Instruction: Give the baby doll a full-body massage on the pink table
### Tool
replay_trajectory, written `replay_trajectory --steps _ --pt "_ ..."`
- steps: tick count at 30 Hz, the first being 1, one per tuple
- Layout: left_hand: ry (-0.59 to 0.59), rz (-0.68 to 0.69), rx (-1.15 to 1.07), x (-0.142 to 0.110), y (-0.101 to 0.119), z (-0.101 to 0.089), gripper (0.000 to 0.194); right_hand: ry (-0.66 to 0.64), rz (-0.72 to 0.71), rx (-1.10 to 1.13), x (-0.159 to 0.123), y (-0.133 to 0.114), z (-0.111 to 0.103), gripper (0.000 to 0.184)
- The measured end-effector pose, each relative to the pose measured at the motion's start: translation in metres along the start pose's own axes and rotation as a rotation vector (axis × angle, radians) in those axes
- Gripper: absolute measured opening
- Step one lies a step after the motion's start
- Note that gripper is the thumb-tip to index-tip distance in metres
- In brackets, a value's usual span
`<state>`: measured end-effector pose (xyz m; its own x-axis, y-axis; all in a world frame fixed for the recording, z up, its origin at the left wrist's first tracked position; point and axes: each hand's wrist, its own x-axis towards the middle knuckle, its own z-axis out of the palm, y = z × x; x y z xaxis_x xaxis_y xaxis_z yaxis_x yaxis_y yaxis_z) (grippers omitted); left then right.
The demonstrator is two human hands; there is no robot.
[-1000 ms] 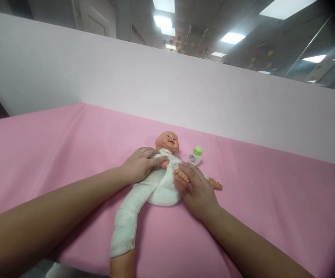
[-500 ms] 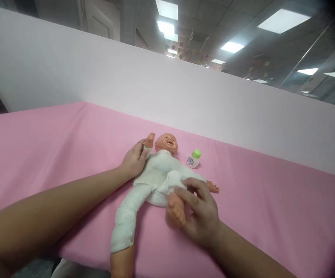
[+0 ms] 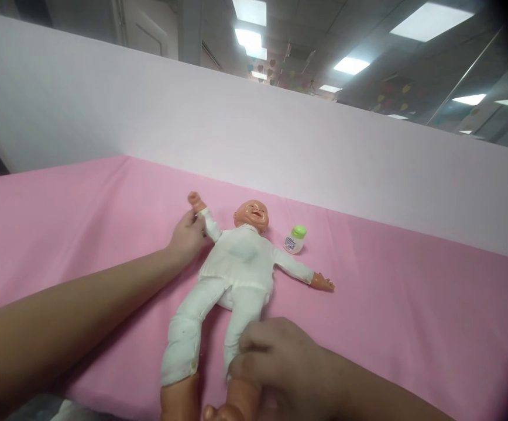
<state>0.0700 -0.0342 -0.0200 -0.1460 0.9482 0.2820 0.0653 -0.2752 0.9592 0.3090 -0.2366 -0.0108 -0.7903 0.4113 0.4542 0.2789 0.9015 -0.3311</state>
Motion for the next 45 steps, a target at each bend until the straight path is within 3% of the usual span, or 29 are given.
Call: replay_trajectory --steps 4,6,8,10,14,19,23,27,32,37,41,45 --pt "-0.33 0.494 0.457 -0.023 0.016 0.009 0.05 0.288 -0.035 -0.057 0.003 -0.008 -0.011 0.036" --pt "-0.474 0.658 0.617 -0.029 0.017 0.013 0.05 0.453 -0.021 -0.201 0.0 -0.004 -0.019 0.043" --pt "-0.531 0.769 0.746 -0.032 0.017 0.015 0.048 0.59 0.045 -0.347 -0.004 0.01 -0.025 0.052" --pt "-0.54 0.84 0.847 -0.032 0.016 0.016 0.048 0.644 0.164 -0.442 -0.007 0.029 -0.029 0.054" --pt "-0.573 0.879 0.91 -0.031 0.018 0.016 0.048 0.54 0.375 -0.455 -0.011 0.064 -0.028 0.05" --pt "-0.583 0.851 0.838 -0.031 0.019 0.017 0.05 0.503 0.465 -0.419 -0.013 0.073 -0.024 0.055" --pt "-0.5 0.804 0.739 -0.033 0.016 0.016 0.047 0.538 0.367 -0.479 -0.01 0.062 -0.023 0.055" --pt "-0.316 0.624 0.587 -0.031 0.016 0.013 0.047 0.596 0.219 -0.544 -0.001 0.032 -0.014 0.05" --pt "-0.097 0.246 0.307 -0.012 0.009 0.006 0.055 0.386 -0.038 -0.315 0.006 -0.006 -0.008 0.043" --pt "0.113 -0.041 0.191 0.019 -0.008 -0.014 0.067 0.051 -0.107 -0.137 0.004 -0.005 -0.01 0.031" --pt "0.19 -0.113 0.271 0.032 -0.01 -0.029 0.069 -0.07 -0.042 -0.045 0.003 0.0 -0.009 0.032" --pt "0.088 -0.063 0.665 0.029 -0.002 -0.033 0.072 -0.143 0.061 0.075 0.003 -0.002 -0.016 0.039"
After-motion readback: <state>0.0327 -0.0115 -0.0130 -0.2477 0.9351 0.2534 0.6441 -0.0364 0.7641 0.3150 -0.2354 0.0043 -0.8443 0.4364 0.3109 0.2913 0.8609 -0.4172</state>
